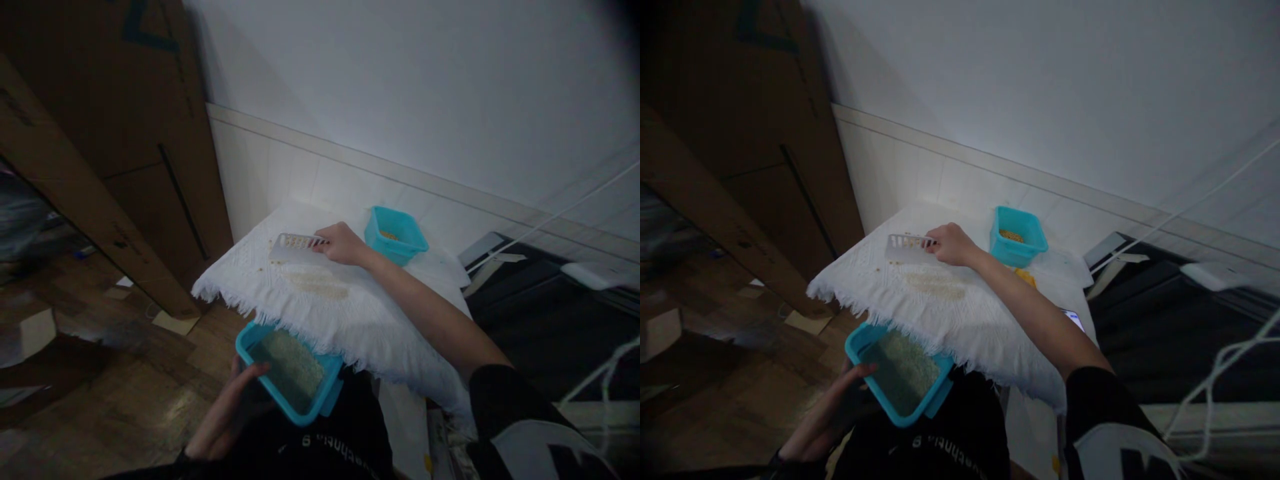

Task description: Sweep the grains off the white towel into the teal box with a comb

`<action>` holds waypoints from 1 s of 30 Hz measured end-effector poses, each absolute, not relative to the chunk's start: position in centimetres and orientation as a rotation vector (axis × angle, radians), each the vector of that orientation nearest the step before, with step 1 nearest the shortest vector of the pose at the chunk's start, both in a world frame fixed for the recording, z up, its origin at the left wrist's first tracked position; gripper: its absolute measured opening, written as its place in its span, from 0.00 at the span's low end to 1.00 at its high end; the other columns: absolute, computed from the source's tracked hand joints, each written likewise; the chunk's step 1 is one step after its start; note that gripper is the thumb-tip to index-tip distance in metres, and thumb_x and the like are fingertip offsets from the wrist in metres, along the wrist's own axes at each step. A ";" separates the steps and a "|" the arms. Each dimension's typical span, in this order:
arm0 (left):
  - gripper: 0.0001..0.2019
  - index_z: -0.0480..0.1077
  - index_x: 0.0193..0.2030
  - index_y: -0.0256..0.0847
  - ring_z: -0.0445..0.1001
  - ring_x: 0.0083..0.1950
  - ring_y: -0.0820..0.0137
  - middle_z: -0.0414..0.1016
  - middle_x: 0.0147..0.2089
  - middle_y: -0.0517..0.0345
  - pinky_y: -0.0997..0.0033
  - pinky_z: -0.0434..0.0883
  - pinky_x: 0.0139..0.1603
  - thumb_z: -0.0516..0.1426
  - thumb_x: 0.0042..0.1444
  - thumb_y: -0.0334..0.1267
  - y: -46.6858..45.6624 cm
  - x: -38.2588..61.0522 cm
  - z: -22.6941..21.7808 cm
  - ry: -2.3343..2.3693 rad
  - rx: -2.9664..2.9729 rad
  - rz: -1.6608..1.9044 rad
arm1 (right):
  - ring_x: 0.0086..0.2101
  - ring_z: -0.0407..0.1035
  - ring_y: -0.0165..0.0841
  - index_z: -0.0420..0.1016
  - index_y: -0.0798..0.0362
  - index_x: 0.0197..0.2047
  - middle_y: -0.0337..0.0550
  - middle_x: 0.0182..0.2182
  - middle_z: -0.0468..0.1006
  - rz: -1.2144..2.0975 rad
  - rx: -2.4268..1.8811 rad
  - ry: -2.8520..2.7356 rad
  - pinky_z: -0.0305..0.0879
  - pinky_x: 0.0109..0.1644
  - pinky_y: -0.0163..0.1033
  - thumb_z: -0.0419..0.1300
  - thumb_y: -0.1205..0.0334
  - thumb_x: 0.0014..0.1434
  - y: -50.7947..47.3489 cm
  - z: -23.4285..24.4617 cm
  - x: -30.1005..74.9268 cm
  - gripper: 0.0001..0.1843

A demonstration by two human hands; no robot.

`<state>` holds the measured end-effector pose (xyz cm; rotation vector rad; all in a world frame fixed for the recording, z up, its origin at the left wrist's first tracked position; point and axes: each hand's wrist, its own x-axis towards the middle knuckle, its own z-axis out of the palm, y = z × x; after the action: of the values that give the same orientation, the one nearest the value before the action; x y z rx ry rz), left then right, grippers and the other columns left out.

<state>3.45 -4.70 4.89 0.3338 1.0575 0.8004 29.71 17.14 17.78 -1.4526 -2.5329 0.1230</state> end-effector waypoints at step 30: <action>0.38 0.56 0.71 0.55 0.68 0.72 0.46 0.67 0.74 0.47 0.48 0.75 0.61 0.68 0.57 0.45 -4.9 3.1 4.0 0.997 0.327 0.795 | 0.26 0.68 0.32 0.80 0.57 0.29 0.35 0.22 0.73 0.770 -1.509 -2.119 0.62 0.30 0.34 0.69 0.55 0.42 24.7 17.0 33.3 0.14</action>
<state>3.15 -4.88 4.02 0.3272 0.9967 0.7947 33.33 24.72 17.02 -1.5085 -2.1190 0.7702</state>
